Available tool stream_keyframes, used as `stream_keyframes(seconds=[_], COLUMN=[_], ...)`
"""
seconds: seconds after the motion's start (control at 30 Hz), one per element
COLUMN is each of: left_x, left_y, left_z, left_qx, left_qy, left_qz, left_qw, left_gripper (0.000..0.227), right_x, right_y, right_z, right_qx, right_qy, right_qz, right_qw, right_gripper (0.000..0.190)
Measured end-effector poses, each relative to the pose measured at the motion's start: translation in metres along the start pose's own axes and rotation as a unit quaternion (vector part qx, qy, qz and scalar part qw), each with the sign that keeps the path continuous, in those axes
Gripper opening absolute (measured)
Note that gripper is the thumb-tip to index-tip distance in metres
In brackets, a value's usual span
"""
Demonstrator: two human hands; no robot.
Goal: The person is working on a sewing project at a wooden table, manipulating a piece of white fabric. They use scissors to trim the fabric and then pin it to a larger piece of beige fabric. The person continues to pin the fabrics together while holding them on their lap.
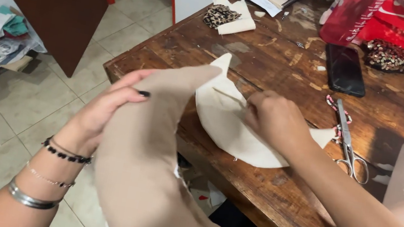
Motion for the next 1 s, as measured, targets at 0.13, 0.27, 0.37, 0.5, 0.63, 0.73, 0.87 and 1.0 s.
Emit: stream_keyframes(seconds=[0.13, 0.27, 0.37, 0.5, 0.63, 0.73, 0.87, 1.0], left_x=[0.013, 0.016, 0.028, 0.041, 0.056, 0.056, 0.033, 0.032], left_y=[-0.007, -0.003, -0.008, -0.022, -0.035, -0.023, 0.015, 0.043], left_z=[-0.014, -0.039, -0.051, -0.055, -0.059, -0.070, -0.094, -0.123], left_qx=[0.019, 0.034, 0.036, 0.025, 0.035, 0.046, 0.093, 0.200], left_qy=[0.033, 0.003, -0.015, 0.003, 0.023, 0.055, 0.044, 0.038], left_qz=[0.050, 0.083, 0.085, 0.069, 0.055, 0.034, -0.057, -0.126], left_qw=[0.998, 0.996, 0.996, 0.997, 0.998, 0.997, 0.993, 0.971], left_gripper=[0.065, 0.064, 0.061, 0.055, 0.052, 0.058, 0.090, 0.105], right_x=[-0.008, -0.007, -0.001, 0.019, 0.028, 0.023, 0.020, 0.018], right_y=[0.005, 0.012, 0.018, 0.029, 0.045, 0.055, 0.089, 0.136], right_z=[0.004, -0.003, -0.003, 0.005, 0.023, 0.031, 0.054, 0.064], right_qx=[-0.005, 0.012, -0.033, -0.094, -0.081, -0.089, -0.084, -0.109], right_qy=[-0.010, -0.085, -0.126, -0.177, -0.207, -0.213, -0.234, -0.180], right_qz=[-0.047, -0.090, -0.070, -0.015, 0.011, 0.024, 0.068, 0.127], right_qw=[0.999, 0.992, 0.989, 0.980, 0.975, 0.973, 0.966, 0.969], right_gripper=[0.023, 0.021, 0.017, 0.012, 0.014, 0.015, 0.019, 0.023])
Point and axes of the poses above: each hand's wrist, its own y-axis away from the middle knuckle, its own z-axis out of the back of the hand, x = y × z, the point moved 3 cm from there along -y, towards the middle knuckle, and after that the axes turned 5 degrees about -z, right-handed, at the moved point
